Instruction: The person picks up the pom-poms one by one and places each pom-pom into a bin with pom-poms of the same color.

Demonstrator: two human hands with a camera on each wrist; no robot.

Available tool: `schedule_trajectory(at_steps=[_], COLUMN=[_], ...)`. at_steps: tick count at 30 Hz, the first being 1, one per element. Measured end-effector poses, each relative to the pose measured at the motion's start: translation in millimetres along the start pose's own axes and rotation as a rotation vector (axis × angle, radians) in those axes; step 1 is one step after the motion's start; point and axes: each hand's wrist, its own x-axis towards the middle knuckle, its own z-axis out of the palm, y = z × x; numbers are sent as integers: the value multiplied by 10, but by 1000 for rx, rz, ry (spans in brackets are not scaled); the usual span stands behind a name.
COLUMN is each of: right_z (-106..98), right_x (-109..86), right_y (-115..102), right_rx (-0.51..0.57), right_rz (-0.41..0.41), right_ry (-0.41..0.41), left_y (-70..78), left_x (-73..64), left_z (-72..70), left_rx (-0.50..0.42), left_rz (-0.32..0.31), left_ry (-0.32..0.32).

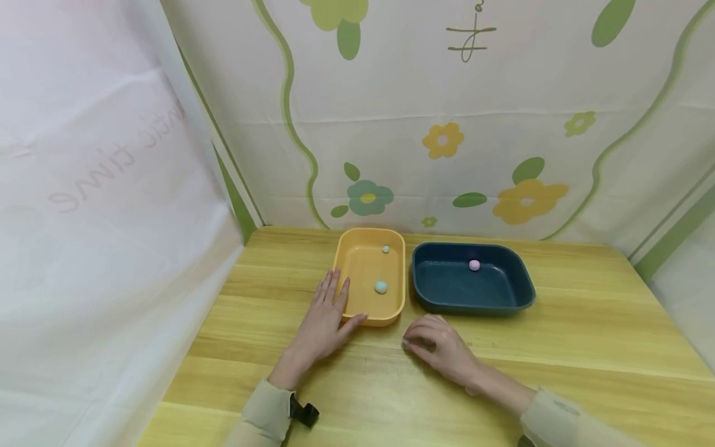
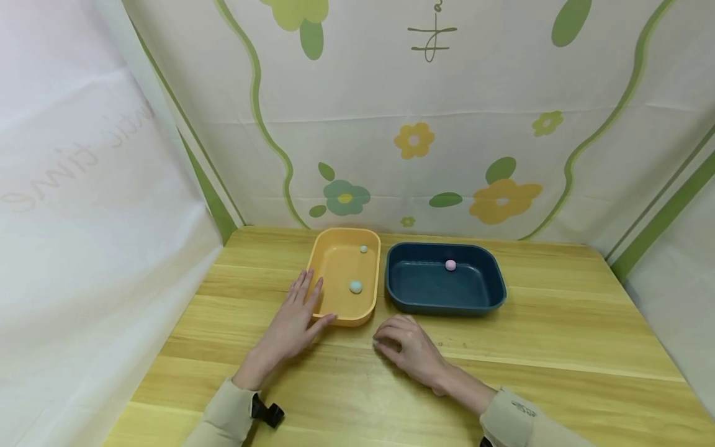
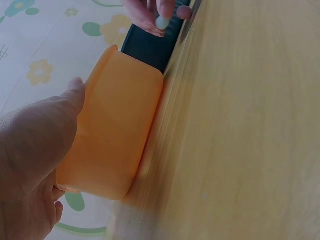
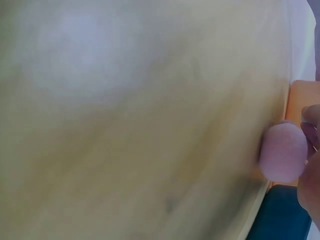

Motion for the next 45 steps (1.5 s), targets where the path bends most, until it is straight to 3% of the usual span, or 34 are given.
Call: schedule_trajectory(at_steps=[7, 18, 26, 45], right_z=[-61, -184, -233, -194], right_x=[84, 242, 354, 631], right_y=[-66, -109, -113, -55], right_rx=[60, 54, 100, 54], right_rz=[-17, -21, -83, -1], right_ry=[55, 94, 138, 132], left_y=[3, 2, 7, 12], left_x=[-1, 3, 1, -10], left_z=[-7, -11, -11, 8], left_rx=[5, 1, -5, -2], left_rz=[-1, 4, 8, 5], left_ry=[-8, -1, 12, 31])
